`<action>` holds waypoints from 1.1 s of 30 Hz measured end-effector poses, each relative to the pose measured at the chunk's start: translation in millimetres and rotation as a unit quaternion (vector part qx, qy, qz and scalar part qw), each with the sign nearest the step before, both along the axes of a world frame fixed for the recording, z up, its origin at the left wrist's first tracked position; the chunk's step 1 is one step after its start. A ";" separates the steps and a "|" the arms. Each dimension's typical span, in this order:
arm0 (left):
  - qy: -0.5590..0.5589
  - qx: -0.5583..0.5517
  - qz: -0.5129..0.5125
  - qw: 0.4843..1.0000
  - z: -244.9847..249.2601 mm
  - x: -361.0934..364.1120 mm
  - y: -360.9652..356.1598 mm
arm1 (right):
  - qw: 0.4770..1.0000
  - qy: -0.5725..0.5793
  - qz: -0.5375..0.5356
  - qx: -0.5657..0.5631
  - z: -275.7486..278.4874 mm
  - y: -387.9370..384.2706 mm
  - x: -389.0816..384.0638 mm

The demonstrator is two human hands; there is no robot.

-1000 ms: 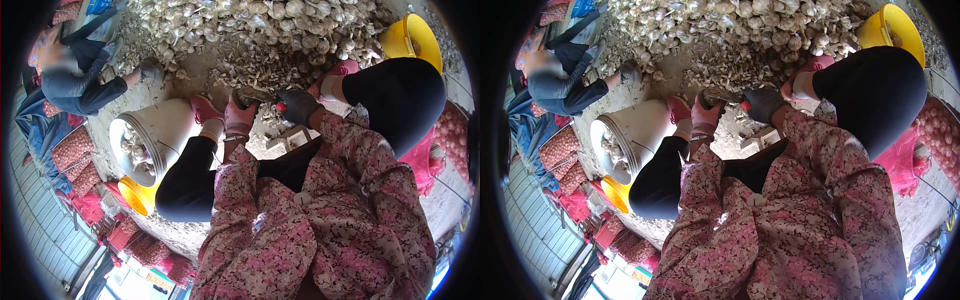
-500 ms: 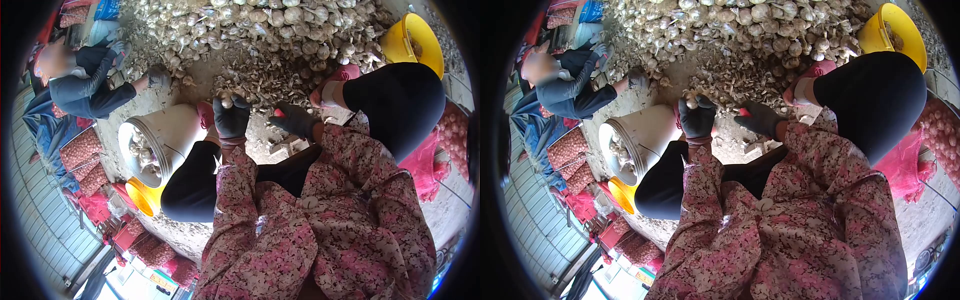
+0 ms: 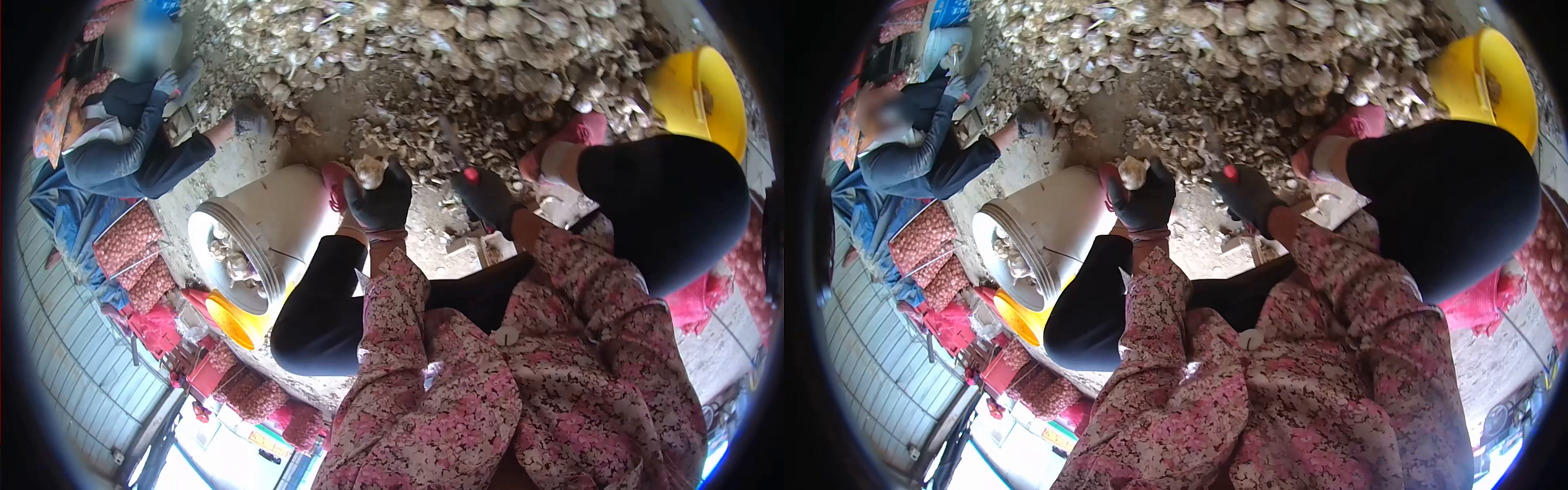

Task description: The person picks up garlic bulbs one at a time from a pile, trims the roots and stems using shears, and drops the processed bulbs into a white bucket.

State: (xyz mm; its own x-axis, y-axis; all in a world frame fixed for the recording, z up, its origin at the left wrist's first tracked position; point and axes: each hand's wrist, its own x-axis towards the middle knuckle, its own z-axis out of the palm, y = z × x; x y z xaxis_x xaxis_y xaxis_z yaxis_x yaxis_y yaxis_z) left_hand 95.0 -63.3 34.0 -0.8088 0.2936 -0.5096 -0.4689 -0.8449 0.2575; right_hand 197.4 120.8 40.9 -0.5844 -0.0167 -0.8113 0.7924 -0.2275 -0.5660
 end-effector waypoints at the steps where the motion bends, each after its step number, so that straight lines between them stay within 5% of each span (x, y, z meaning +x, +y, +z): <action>1: -0.051 -0.008 0.021 0.998 2.5 -9.0 -5.0 | 0.994 0.020 -0.092 -0.057 -24.7 -9.5 5.6; 2: -0.103 -0.015 0.042 0.994 1.1 -19.6 -10.1 | 0.994 0.020 -0.087 -0.060 -28.8 -11.2 3.2; 4: -0.036 -0.023 0.047 0.998 -26.3 -55.5 -35.4 | 0.990 0.004 -0.128 -0.057 -34.9 -13.6 -1.3; 5: 0.109 -0.320 -0.051 0.940 -59.1 -82.7 -61.4 | 0.990 -0.006 -0.126 -0.056 -33.5 -12.7 -3.8; 6: 0.237 -0.579 -0.145 0.767 -89.7 -107.4 -86.6 | 0.991 -0.008 -0.122 -0.055 -34.7 -14.1 -5.3; 9: 0.208 -0.604 -0.029 0.769 -157.2 -168.4 -146.4 | 0.990 -0.055 -0.120 -0.046 -40.7 -16.2 -9.1; 10: 0.205 -0.603 -0.029 0.771 -174.0 -204.2 -165.8 | 0.990 -0.057 -0.119 -0.044 -41.1 -15.8 -9.4; 13: -0.098 -0.574 -0.085 0.809 -210.5 -291.1 -201.4 | 0.993 -0.076 -0.078 -0.037 -36.9 -12.5 -16.3; 18: -0.119 -0.584 -0.219 0.773 -236.0 -321.5 -196.5 | 0.984 0.006 0.093 0.151 -41.0 -8.1 -19.5; 21: -0.122 -0.405 -0.425 0.801 -271.5 -299.1 -240.7 | 0.977 -0.006 0.148 0.151 -18.1 0.8 -39.4; 23: 0.089 -0.365 -0.153 0.914 -128.8 -185.3 -96.0 | 0.970 0.028 0.169 0.174 -14.2 -0.2 -40.1; 25: -0.109 -0.160 -0.148 0.970 -90.8 -160.2 -39.4 | 0.963 0.081 0.145 0.213 -18.6 -5.7 -31.3; 28: -0.135 -0.119 -0.104 0.978 -36.2 -95.1 32.6 | 0.947 0.143 0.112 0.266 -19.1 -4.1 -24.9; 31: -0.026 -0.136 -0.197 0.971 -24.4 -45.9 50.9 | 0.891 0.251 0.097 0.366 -18.2 0.5 -15.1; 33: -0.019 -0.116 -0.171 0.978 -33.0 -27.0 47.5 | 0.928 0.192 0.112 0.299 17.8 15.7 -19.0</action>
State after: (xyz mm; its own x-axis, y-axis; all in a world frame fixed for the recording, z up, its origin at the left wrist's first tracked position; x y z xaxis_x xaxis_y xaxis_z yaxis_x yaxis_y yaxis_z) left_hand 68.0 -15.9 1.0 -0.6626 0.4171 -0.6221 -0.7269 -0.5581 0.4001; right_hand 178.4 136.4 58.7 -0.8681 0.2143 -0.4478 0.4964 0.3639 -0.7882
